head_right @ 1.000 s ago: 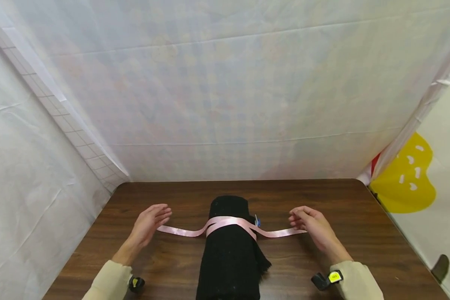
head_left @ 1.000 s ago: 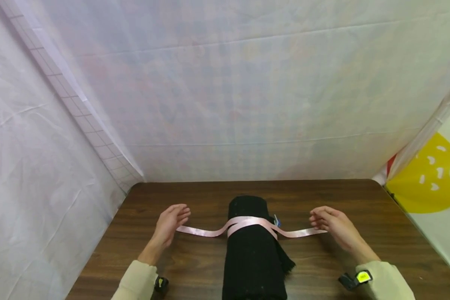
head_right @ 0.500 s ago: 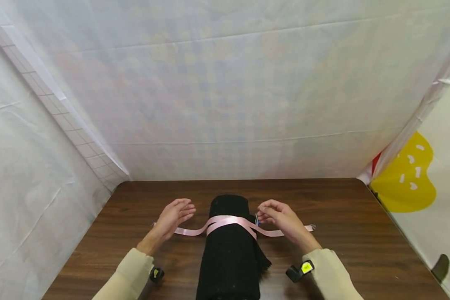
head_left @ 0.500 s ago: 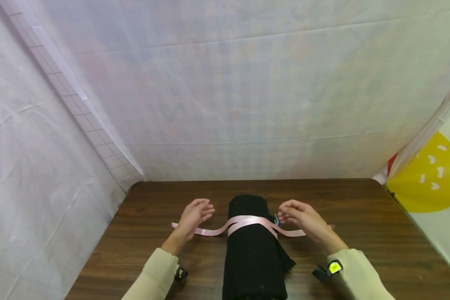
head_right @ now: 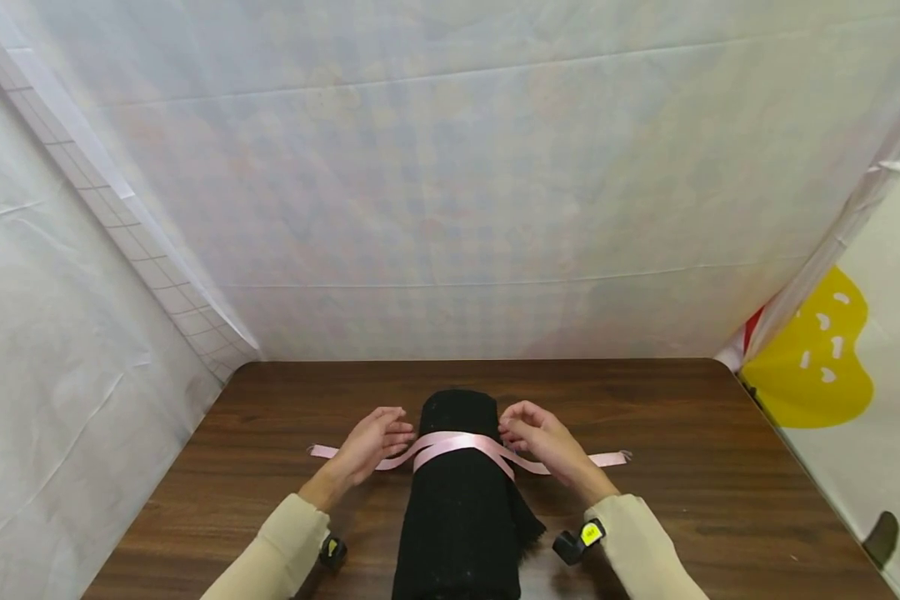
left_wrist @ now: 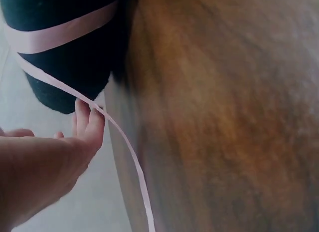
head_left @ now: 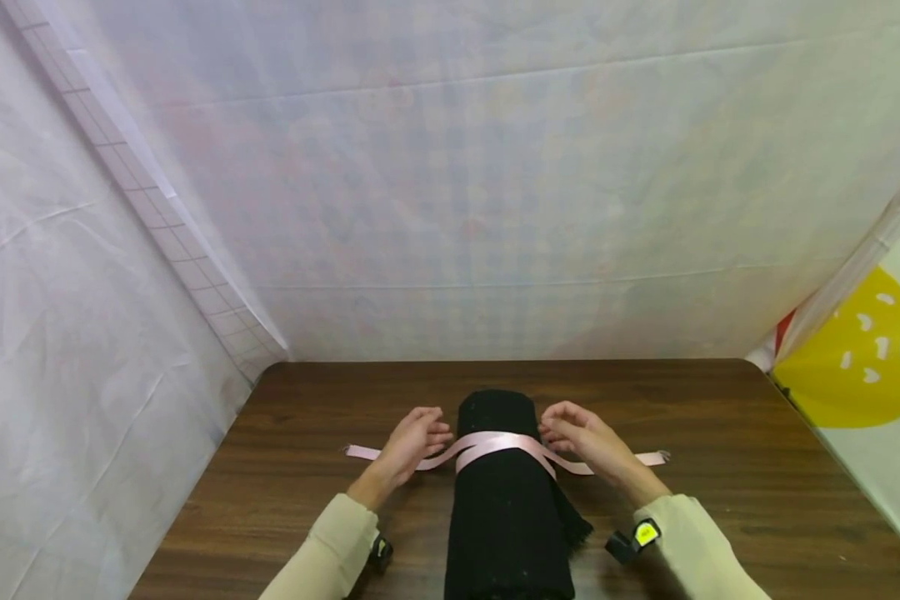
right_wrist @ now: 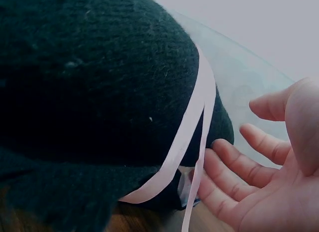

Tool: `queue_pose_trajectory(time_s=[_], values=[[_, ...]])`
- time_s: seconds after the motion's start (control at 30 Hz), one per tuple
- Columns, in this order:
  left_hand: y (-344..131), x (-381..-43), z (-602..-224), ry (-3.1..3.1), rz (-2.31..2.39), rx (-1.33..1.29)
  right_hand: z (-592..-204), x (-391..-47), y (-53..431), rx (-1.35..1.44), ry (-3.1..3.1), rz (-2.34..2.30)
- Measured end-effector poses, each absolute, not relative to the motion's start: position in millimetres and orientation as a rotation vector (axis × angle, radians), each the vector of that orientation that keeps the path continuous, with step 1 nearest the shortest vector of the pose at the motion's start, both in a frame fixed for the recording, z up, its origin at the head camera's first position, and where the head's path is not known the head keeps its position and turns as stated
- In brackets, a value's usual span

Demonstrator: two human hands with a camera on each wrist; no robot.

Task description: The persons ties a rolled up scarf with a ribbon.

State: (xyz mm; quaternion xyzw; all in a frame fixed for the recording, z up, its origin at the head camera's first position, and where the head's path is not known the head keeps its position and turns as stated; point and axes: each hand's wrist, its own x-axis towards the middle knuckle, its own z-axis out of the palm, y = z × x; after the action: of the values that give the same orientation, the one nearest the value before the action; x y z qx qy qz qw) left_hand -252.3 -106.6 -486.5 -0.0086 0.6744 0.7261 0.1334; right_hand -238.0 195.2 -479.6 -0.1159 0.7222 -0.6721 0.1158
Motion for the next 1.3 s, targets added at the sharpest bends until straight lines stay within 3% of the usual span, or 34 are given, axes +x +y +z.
queue_pose_trajectory(time_s=[0.43, 0.97, 1.3], values=[[-110.4, -245.8, -483.6, 2.231, 1.765, 0.139, -473.9, -233.9, 193.4, -0.263, 2.321, -1.748], [-114.4, -236.0, -463.3, 2.461, 1.52, 0.319, -454.4, -225.8, 189.0, -0.545, 2.51, -1.348], [-111.7, -232.2, -457.4, 2.458, 1.569, 0.382, -451.6, -224.2, 185.9, -0.629, 2.451, -1.392]])
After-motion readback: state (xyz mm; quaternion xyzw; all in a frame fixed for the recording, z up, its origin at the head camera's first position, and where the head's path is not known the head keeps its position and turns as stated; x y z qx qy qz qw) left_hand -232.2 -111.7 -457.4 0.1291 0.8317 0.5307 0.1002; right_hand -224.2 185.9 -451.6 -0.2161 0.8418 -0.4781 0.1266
